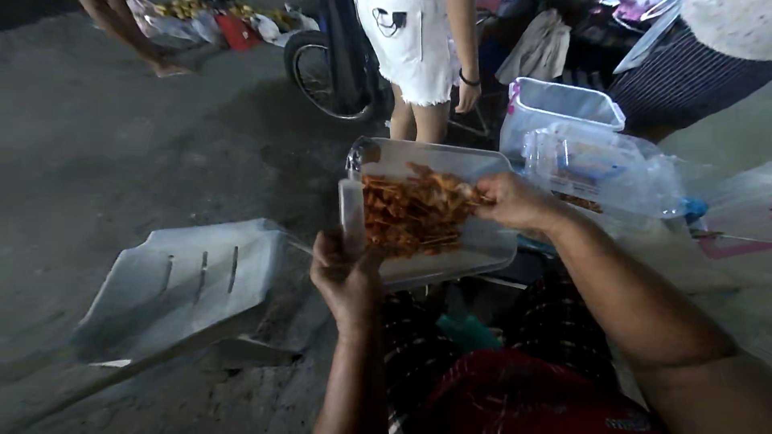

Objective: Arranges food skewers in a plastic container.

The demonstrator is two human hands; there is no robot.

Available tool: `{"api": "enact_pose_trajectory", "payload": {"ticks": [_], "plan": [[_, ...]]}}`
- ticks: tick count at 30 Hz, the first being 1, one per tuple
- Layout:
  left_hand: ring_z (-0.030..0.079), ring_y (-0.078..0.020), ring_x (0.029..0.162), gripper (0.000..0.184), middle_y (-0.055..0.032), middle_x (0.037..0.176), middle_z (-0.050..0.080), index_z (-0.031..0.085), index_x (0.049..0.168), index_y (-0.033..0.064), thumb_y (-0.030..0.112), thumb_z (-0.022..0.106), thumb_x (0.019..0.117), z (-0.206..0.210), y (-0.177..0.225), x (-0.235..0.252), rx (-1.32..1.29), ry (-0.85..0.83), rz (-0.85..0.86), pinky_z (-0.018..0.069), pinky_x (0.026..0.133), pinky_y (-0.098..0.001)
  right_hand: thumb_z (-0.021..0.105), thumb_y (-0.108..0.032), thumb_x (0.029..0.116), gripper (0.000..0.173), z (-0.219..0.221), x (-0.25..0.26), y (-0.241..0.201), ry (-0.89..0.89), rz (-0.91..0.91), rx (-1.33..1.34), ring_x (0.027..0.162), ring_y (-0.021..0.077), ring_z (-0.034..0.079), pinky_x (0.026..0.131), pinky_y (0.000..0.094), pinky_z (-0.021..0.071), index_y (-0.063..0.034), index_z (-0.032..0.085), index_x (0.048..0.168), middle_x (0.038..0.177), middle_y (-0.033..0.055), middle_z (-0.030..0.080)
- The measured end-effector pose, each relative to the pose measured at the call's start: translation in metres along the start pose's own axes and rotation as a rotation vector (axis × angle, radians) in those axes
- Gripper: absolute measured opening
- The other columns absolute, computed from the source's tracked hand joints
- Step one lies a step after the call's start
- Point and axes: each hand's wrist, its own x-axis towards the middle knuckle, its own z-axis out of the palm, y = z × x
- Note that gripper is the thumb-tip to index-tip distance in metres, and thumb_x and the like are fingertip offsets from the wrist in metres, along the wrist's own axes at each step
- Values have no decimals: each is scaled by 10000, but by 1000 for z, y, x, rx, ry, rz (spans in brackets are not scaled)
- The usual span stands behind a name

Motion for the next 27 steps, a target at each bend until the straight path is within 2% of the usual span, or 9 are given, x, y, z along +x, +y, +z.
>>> {"api": "enact_pose_trajectory", "payload": {"ticks": [2,5,7,10,12,16,19,24,27], "plan": [[663,-31,731,419,72,837,655,581,1024,100,-121,633,671,0,1,1,6,2,5,589,626,-227,727,-88,937,125,1,-3,0,14,66,-21,728,221,617,681,437,531,9,660,982,817,123,640],[665,-33,732,420,66,830,652,574,1017,93,-139,629,671,-1,5,1,-9,2,0,592,633,-221,725,-87,927,117,15,-6,4,41,56,-62,683,246,622,624,457,528,6,657,943,777,132,635],[667,-29,724,432,74,816,659,571,1005,108,-145,622,659,0,7,1,-32,1,9,590,629,-217,738,-71,915,137,25,-3,3,30,47,-46,774,268,674,708,484,566,17,675,998,867,158,686],[674,-31,729,433,73,819,674,576,996,116,-151,617,658,1,7,0,-64,-17,23,591,628,-220,766,-88,899,211,41,8,-1,17,50,-8,883,296,686,810,521,564,32,690,1055,959,184,700],[673,-35,736,427,72,833,673,572,1006,111,-141,614,664,0,6,-1,-72,-26,25,591,629,-220,767,-95,886,200,51,13,1,12,49,-10,870,310,687,791,542,563,31,694,1024,939,191,698],[675,-41,718,439,71,820,673,571,998,112,-143,613,642,0,8,-1,-93,-15,5,594,618,-227,699,-113,952,210,50,5,-10,-29,159,-131,940,336,682,833,547,554,13,662,1116,1014,199,688],[679,-42,723,438,72,823,681,578,993,115,-141,618,639,1,7,-1,-97,-26,6,594,620,-228,695,-131,957,221,45,1,-3,-43,177,-194,987,348,678,861,557,552,7,668,1128,1053,200,686],[679,-38,723,432,77,824,682,571,1001,115,-140,609,654,1,7,-2,-78,-33,3,594,625,-230,702,-119,940,139,43,-3,4,-88,74,-236,933,311,692,829,546,560,-31,707,1047,981,159,710],[677,-41,721,426,78,818,678,572,995,117,-135,611,653,0,8,-3,-77,-43,10,595,629,-232,707,-114,938,133,43,-2,4,-118,87,-227,927,298,682,831,525,557,-26,705,1037,977,154,701]]}}
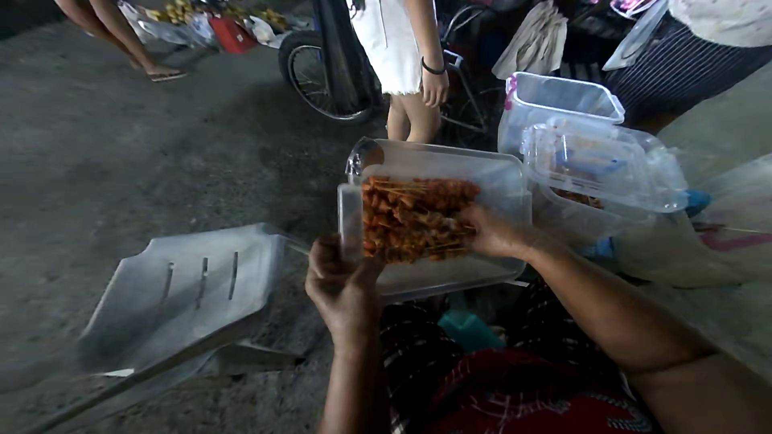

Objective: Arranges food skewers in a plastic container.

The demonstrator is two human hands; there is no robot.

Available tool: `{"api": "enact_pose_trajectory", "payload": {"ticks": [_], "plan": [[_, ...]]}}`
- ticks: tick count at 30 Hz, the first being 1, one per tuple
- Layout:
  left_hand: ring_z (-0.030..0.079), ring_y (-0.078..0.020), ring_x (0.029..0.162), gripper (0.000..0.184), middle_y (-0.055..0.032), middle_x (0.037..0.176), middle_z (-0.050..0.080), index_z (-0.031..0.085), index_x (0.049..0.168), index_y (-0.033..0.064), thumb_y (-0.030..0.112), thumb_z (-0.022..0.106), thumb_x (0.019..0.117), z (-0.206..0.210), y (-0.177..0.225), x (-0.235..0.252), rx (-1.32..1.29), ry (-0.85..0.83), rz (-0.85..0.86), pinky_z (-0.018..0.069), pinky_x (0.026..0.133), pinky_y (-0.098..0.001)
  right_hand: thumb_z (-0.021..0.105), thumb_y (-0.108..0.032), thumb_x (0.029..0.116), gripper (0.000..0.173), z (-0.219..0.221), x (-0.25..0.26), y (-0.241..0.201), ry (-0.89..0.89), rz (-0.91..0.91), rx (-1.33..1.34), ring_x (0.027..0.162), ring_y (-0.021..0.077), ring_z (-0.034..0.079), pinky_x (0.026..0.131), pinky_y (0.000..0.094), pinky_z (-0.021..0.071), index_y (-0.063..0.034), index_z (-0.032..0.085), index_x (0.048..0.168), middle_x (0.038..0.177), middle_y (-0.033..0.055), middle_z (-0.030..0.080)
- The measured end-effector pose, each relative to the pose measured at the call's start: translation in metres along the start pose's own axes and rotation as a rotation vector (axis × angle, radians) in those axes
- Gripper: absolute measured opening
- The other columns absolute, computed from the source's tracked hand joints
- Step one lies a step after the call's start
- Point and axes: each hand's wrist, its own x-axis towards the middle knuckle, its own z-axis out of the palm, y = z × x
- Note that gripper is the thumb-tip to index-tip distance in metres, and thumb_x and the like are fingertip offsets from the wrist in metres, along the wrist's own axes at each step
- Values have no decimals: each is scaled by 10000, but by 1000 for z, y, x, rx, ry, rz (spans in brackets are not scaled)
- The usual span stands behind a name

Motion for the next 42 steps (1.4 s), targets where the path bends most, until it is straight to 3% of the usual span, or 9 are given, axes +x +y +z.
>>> {"api": "enact_pose_trajectory", "payload": {"ticks": [10,13,16,21,25,29,32,35,42], "plan": [[678,-34,725,423,81,828,686,575,980,116,-147,610,651,0,1,1,-19,-3,7,597,633,-223,635,-72,975,193,-5,-13,-5,55,11,-67,991,344,685,875,556,543,-9,660,1156,1038,188,696],[679,-35,723,421,77,828,687,580,979,112,-139,611,643,1,0,1,-11,-9,14,598,625,-226,717,-82,914,238,-8,3,-6,217,-73,-192,955,380,705,820,605,555,-39,687,1147,1001,179,722],[682,-36,739,399,72,843,693,584,990,100,-131,617,666,0,3,0,-6,-10,4,598,632,-223,740,-77,897,266,-12,11,-17,180,-91,-188,1029,385,688,870,609,548,-28,698,1154,1085,185,714],[676,-18,767,402,103,860,671,567,1013,99,-104,633,673,-1,3,2,40,-20,5,599,639,-216,710,-94,933,158,-26,-23,-2,55,-89,64,933,272,680,840,486,558,-10,685,1064,989,155,695],[677,-9,797,437,107,882,663,544,1043,90,-112,622,663,-2,4,3,74,0,-2,602,653,-212,730,-68,921,83,-66,-77,48,292,-70,187,723,155,642,678,361,563,-11,689,965,813,87,669],[679,-10,811,456,99,903,663,542,1058,84,-116,623,657,0,4,3,94,21,1,604,672,-211,725,-89,943,117,-100,-110,113,633,253,-12,732,336,657,661,561,550,12,680,982,830,186,671],[688,-12,822,444,101,911,673,544,1053,83,-100,628,657,0,4,3,118,19,19,609,674,-214,660,-124,982,218,-108,-110,141,702,578,-72,948,515,653,791,713,504,83,647,1048,1001,321,658],[678,-2,797,434,108,899,663,543,1056,88,-93,624,669,2,6,0,145,26,8,602,652,-206,613,-108,1004,243,-102,-107,148,712,724,-22,1044,534,644,848,716,500,99,628,1129,1102,349,648],[670,-4,807,426,103,894,652,547,1045,84,-100,623,669,1,6,-1,150,-4,-9,597,677,-204,634,-263,1024,384,-90,-115,146,720,733,-73,1077,550,627,876,733,478,73,634,1211,1139,345,650]]}}
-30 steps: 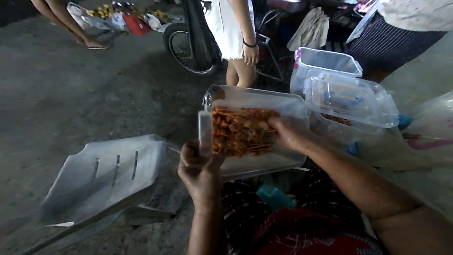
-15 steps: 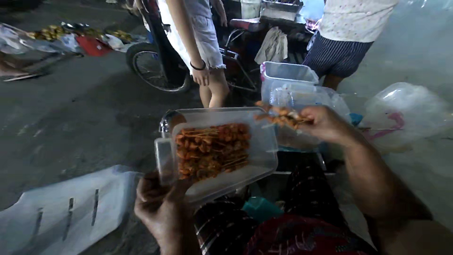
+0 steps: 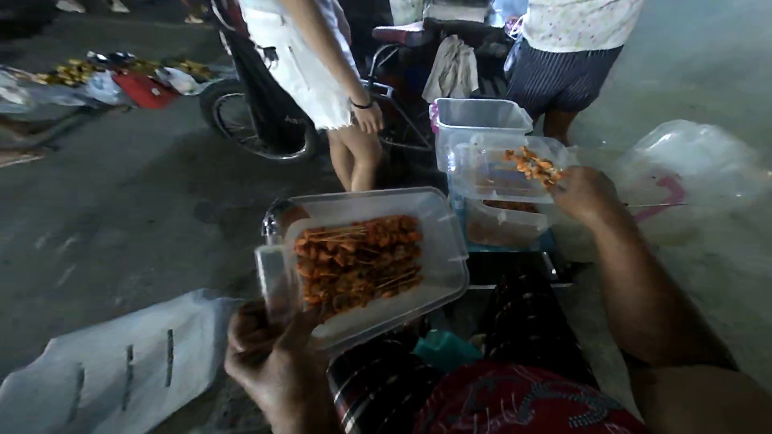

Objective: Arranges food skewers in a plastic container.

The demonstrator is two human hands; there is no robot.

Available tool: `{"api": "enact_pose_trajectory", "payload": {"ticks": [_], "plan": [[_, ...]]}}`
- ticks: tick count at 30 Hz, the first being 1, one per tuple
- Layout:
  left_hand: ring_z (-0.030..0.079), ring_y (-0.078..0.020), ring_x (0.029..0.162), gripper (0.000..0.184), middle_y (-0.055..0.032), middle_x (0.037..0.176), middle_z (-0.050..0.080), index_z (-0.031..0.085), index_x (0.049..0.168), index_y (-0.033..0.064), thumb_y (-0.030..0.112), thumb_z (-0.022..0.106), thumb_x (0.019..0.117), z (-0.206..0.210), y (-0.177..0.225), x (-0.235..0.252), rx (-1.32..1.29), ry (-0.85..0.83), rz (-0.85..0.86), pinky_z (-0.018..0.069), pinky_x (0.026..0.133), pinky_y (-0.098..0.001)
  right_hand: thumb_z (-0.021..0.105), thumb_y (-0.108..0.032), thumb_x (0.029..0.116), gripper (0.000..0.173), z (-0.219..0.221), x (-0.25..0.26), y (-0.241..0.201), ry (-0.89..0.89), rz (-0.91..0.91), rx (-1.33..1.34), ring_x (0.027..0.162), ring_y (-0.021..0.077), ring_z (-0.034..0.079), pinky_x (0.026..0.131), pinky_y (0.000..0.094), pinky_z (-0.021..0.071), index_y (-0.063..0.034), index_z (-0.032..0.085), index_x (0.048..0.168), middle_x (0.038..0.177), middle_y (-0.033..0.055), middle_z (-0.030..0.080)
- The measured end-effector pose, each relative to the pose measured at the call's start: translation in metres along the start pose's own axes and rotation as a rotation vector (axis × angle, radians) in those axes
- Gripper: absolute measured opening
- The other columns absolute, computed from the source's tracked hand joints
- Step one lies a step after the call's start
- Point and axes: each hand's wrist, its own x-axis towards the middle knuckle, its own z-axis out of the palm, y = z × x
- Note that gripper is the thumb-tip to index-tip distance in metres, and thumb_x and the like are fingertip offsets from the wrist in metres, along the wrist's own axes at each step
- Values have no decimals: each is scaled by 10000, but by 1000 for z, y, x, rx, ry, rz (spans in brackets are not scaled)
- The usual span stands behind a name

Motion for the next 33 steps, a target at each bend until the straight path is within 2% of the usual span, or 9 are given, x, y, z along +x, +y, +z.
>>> {"api": "enact_pose_trajectory", "payload": {"ticks": [4,6,8,11,13,16,23,26,33], "plan": [[685,-11,795,406,105,871,679,553,1021,101,-124,617,689,0,2,-2,-55,-7,4,608,679,-216,602,-223,1039,412,-7,-40,-41,91,-285,11,1274,565,509,1053,732,377,57,589,1341,1324,361,567],[681,-11,772,410,101,864,682,554,1011,105,-138,607,685,2,3,-3,-83,-4,-10,607,666,-213,637,-146,1009,306,2,-69,-75,53,-544,111,1163,504,605,989,668,472,51,670,1241,1225,317,638],[682,-24,754,416,84,865,687,563,1016,95,-147,609,680,2,2,-5,-113,-13,-18,608,653,-219,672,-116,972,187,28,-89,-112,-123,-784,211,965,371,705,858,578,570,13,744,1088,1030,214,721],[677,-25,748,401,85,856,682,575,1014,98,-127,626,687,1,2,-7,-113,-33,-19,604,644,-219,650,-90,969,200,72,-97,-173,-441,-951,145,1044,329,691,928,547,549,-36,746,1136,1088,162,724],[680,-25,761,397,87,857,687,581,1008,98,-116,626,677,1,3,-9,-116,-51,-8,601,650,-218,629,-89,982,304,100,-93,-204,-467,-995,57,1112,356,667,943,567,544,-49,677,1279,1205,179,683],[684,-34,744,381,78,841,688,593,988,99,-105,636,669,3,2,-10,-144,-61,-2,608,635,-228,560,-132,1024,347,113,-94,-236,-479,-952,-45,1108,366,669,904,555,556,-34,603,1355,1254,196,647],[683,-41,750,386,64,847,689,600,984,91,-107,652,657,2,-1,-10,-144,-65,-14,607,639,-229,635,-82,965,347,113,-101,-256,-518,-880,-46,1128,375,668,894,569,551,-8,614,1303,1207,200,678],[683,-40,751,391,75,841,687,597,996,94,-99,665,663,2,-1,-9,-135,-57,3,603,638,-223,673,-93,947,277,124,-110,-249,-369,-927,75,1059,376,684,849,569,563,14,671,1203,1138,205,697],[698,-44,777,411,84,883,701,574,1015,113,-101,645,672,2,1,-7,-120,-47,24,614,631,-234,580,-76,1013,197,107,-115,-248,-354,-898,141,976,348,697,771,507,587,4,669,1170,1071,191,687]]}}
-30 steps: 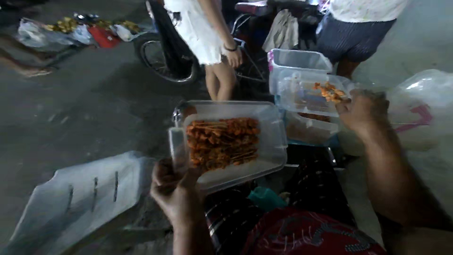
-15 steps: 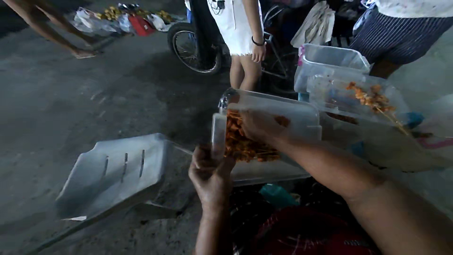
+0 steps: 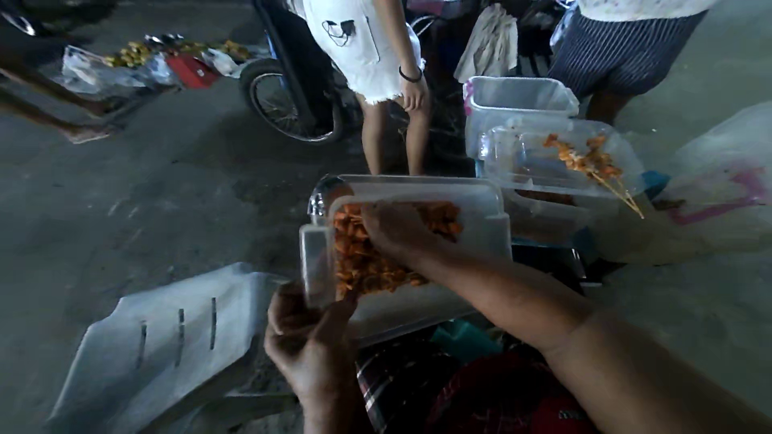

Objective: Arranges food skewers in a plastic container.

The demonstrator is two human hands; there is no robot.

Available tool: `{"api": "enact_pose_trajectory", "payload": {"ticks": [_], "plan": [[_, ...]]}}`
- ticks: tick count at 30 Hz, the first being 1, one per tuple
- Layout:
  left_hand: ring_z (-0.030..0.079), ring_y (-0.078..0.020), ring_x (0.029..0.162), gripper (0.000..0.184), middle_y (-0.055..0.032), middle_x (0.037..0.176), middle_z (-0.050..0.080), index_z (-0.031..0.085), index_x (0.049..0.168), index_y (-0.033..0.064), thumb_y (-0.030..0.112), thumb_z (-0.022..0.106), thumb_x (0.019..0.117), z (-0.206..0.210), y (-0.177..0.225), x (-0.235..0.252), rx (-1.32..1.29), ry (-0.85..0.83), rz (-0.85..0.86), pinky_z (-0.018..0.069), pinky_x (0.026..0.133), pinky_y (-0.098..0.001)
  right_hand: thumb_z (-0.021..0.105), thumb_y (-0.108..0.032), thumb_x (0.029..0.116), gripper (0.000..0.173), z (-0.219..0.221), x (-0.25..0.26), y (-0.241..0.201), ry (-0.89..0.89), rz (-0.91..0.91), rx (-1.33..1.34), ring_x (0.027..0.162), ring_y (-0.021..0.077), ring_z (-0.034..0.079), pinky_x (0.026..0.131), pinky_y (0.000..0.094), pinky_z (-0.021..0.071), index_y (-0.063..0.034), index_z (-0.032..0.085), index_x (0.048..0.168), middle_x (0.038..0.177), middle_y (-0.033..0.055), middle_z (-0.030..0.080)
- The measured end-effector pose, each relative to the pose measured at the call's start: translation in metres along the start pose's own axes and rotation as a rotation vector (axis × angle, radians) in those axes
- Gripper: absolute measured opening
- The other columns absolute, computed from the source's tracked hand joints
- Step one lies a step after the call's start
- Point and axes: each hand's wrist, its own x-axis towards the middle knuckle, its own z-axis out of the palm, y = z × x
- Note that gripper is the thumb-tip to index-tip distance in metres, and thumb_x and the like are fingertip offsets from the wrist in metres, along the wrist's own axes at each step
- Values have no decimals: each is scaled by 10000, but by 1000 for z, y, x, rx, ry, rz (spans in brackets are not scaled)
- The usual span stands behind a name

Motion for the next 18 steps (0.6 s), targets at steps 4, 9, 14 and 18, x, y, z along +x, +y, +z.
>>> {"api": "enact_pose_trajectory", "payload": {"ticks": [4,9,14,18], "plan": [[696,-43,758,420,80,860,701,572,1003,111,-122,624,658,2,2,-1,-1,-8,-7,606,615,-225,554,-79,1030,218,-6,1,-2,-63,30,-22,1006,349,688,778,507,580,-3,645,1212,1115,188,673],[701,-37,811,435,93,899,705,572,1009,116,-110,649,646,1,-1,-1,-7,-21,-4,615,652,-230,583,-105,1020,208,4,5,8,-38,-11,9,1013,359,698,815,555,573,-12,697,1167,1075,186,714],[690,-22,781,434,110,869,689,574,1024,122,-108,646,663,4,-1,-3,-2,-7,-10,612,637,-224,655,-147,979,254,-12,0,9,-136,-39,-63,1007,338,697,819,538,570,-24,669,1202,1076,165,711],[683,-12,766,424,124,853,686,571,994,146,-109,637,661,7,4,-5,-8,-29,-7,603,618,-214,640,-144,988,266,-25,-13,14,-158,-50,-44,994,323,699,828,538,566,-44,653,1235,1063,151,714]]}}
